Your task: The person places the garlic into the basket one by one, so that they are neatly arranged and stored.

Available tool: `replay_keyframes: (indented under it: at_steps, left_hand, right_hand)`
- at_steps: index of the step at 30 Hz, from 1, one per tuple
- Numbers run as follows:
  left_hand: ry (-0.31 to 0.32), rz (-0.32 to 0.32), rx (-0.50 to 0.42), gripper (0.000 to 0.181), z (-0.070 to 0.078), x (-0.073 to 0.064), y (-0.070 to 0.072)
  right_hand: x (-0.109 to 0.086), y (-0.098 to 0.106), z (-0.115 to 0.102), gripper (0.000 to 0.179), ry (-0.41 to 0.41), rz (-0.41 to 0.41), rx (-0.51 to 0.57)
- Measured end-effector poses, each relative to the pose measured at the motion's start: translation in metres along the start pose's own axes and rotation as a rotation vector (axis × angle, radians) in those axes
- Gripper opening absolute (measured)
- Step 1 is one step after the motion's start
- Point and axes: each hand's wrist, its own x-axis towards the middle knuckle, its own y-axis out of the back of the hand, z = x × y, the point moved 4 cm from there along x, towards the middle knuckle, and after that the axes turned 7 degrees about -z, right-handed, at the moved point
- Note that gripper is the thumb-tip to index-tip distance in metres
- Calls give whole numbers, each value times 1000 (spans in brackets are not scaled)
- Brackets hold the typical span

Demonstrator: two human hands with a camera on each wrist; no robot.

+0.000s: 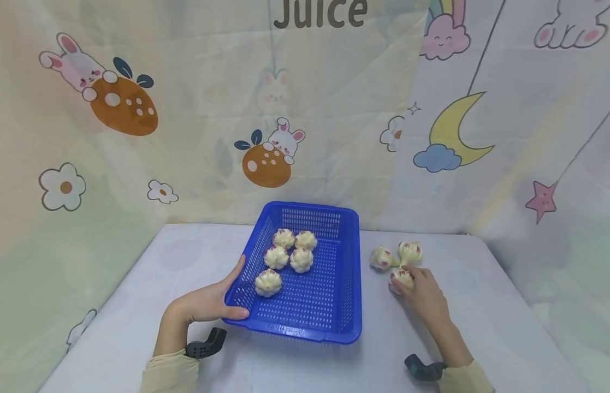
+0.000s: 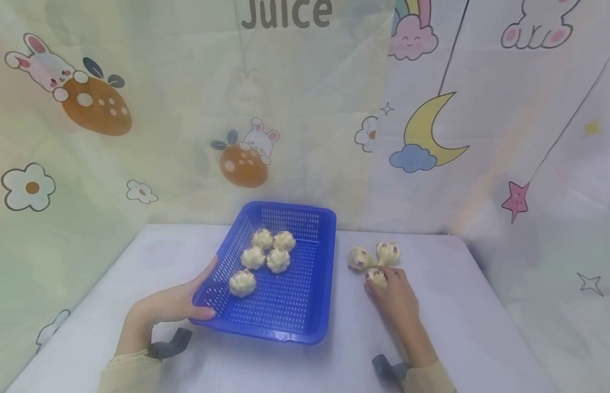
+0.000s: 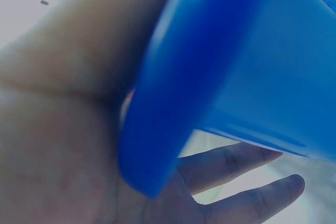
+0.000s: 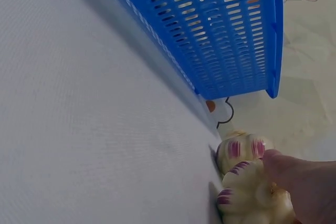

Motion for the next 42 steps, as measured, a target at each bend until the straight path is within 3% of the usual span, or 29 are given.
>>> replay_keyframes:
  at_steps: [6, 13, 21, 32, 42]
  left_hand:
    - [-4, 4, 11, 119, -1, 1, 0]
    - [9, 4, 4, 120, 1, 0, -1]
    - [17, 13, 12, 120, -2, 0, -1]
    - [27, 10, 1, 120, 0, 0, -1]
    - [23, 14, 8, 121, 1, 0, -1]
  right_hand:
    - [-2, 6, -4, 55, 34, -11, -32]
    - [-4, 15, -9, 57, 78, -96, -40]
    - [-9, 25, -13, 63, 149, -134, -79]
    - [-9, 30, -9, 60, 132, -223, -36]
    - [-8, 27, -3, 51, 138, -183, -4]
